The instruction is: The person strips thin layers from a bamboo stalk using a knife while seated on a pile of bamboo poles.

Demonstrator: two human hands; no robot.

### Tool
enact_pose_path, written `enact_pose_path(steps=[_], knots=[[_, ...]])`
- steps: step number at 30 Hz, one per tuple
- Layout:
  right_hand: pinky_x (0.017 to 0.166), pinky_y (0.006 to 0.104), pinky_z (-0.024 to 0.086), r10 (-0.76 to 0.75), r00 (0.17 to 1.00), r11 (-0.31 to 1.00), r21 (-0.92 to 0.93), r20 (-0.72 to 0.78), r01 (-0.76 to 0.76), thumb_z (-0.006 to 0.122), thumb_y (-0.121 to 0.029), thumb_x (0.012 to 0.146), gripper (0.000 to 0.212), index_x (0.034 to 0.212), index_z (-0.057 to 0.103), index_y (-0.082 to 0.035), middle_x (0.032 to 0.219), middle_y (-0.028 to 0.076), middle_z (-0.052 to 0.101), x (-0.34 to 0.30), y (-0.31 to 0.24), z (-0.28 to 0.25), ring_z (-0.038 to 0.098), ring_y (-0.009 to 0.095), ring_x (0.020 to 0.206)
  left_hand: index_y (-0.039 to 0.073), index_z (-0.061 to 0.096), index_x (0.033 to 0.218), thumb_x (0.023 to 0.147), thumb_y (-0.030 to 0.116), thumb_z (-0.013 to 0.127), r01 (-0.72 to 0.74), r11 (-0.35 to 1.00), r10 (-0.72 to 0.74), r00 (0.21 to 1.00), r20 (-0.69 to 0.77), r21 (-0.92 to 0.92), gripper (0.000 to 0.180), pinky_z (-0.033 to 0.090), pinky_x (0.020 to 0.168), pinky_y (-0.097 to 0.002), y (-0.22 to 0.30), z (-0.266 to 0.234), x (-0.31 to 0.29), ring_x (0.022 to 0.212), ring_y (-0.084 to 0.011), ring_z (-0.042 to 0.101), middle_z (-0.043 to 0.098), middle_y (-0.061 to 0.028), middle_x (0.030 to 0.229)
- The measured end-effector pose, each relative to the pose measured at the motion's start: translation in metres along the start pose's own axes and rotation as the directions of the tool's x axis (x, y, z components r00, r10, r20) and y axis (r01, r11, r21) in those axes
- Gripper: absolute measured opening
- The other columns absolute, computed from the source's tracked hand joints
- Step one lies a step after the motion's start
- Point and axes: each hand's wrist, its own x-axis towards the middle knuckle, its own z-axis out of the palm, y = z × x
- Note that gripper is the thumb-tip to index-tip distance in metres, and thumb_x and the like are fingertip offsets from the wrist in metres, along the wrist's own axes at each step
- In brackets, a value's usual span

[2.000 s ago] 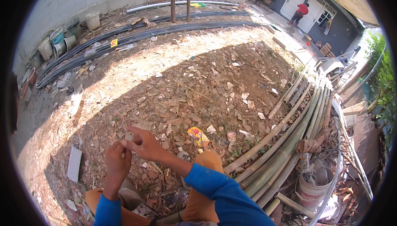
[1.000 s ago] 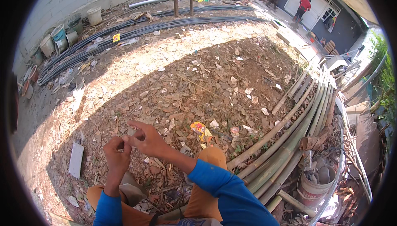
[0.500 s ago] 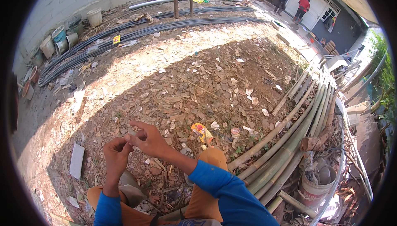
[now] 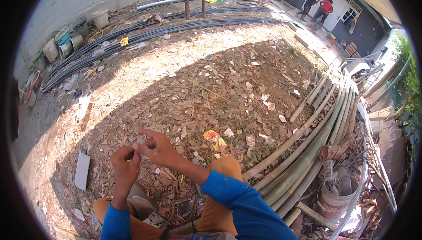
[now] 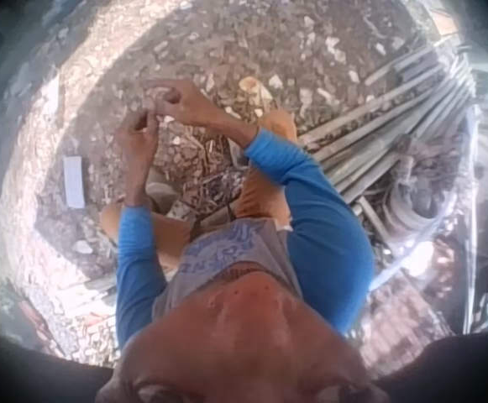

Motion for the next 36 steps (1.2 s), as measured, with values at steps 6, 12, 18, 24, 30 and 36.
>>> enact_pose_path(steps=[6, 12, 18, 24, 30, 36], knots=[[0.070, 0.0299, 0.053, 0.005, 1.000, 1.000, -0.020, 0.027, -0.005, 0.074, -0.041, 0.096, 0.075, 0.144, 0.048, 0.010, 0.081, 0.012, 0.075, -0.001, 0.000, 0.000, 0.067, 0.011, 0.076, -0.004, 0.070, 0.085, 0.088, 0.002, 0.072, -0.072, 0.989, 0.073, 0.997, -0.005, 0.132, 0.007, 0.051, 0.058, -0.0308, 0.001, 0.002, 0.000, 0.061, -0.0180, 0.064, 0.062, -0.0105, 0.069], [0.073, 0.0312, 0.054, 0.037, 0.996, 0.999, 0.007, 0.085, -0.037, 0.073, -0.042, 0.096, 0.078, 0.146, 0.044, 0.011, 0.084, 0.014, 0.075, 0.000, 0.004, 0.003, 0.068, 0.012, 0.079, -0.002, 0.069, 0.082, 0.085, 0.004, 0.074, -0.112, 0.955, 0.113, 0.994, 0.010, 0.274, 0.009, 0.049, 0.055, -0.0342, 0.002, 0.000, 0.000, 0.058, -0.0224, 0.063, 0.061, -0.0129, 0.069], [0.074, 0.0320, 0.055, 0.021, 0.994, 0.999, 0.030, 0.106, -0.024, 0.074, -0.041, 0.096, 0.078, 0.146, 0.044, 0.010, 0.090, 0.016, 0.076, -0.001, 0.002, 0.005, 0.070, 0.014, 0.085, -0.003, 0.070, 0.084, 0.086, 0.004, 0.074, -0.046, 0.981, 0.054, 0.998, -0.035, 0.190, 0.009, 0.049, 0.055, -0.0328, -0.004, 0.000, 0.000, 0.058, -0.0200, 0.063, 0.062, -0.0124, 0.070], [0.074, 0.0318, 0.055, -0.002, 0.996, 0.999, 0.042, 0.088, -0.002, 0.074, -0.041, 0.096, 0.078, 0.146, 0.044, 0.011, 0.091, 0.016, 0.076, -0.003, 0.001, 0.005, 0.070, 0.014, 0.084, -0.005, 0.072, 0.087, 0.088, 0.006, 0.075, -0.007, 0.990, 0.014, 0.999, -0.048, 0.138, 0.011, 0.051, 0.058, -0.0302, -0.006, 0.000, -0.001, 0.061, -0.0160, 0.064, 0.065, -0.0111, 0.072], [0.075, 0.0315, 0.054, -0.019, 0.998, 0.999, 0.038, 0.062, 0.016, 0.073, -0.040, 0.096, 0.077, 0.146, 0.044, 0.011, 0.089, 0.015, 0.076, -0.002, -0.004, 0.002, 0.070, 0.014, 0.083, -0.006, 0.073, 0.092, 0.089, 0.003, 0.073, 0.043, 0.999, -0.043, 0.998, -0.045, 0.014, 0.010, 0.054, 0.062, -0.0277, -0.007, -0.001, -0.001, 0.066, -0.0153, 0.068, 0.068, -0.0105, 0.077], [0.083, 0.0308, 0.056, 0.056, 0.996, 0.998, 0.018, 0.074, -0.057, 0.071, -0.032, 0.100, 0.067, 0.149, 0.045, 0.004, 0.099, 0.013, 0.075, -0.002, -0.009, -0.004, 0.069, 0.013, 0.094, -0.006, 0.074, 0.093, 0.091, 0.004, 0.074, 0.254, 0.944, -0.250, 0.967, 0.045, -0.212, 0.011, 0.054, 0.064, -0.0256, -0.014, -0.002, -0.001, 0.070, -0.0113, 0.068, 0.071, -0.0070, 0.080]])
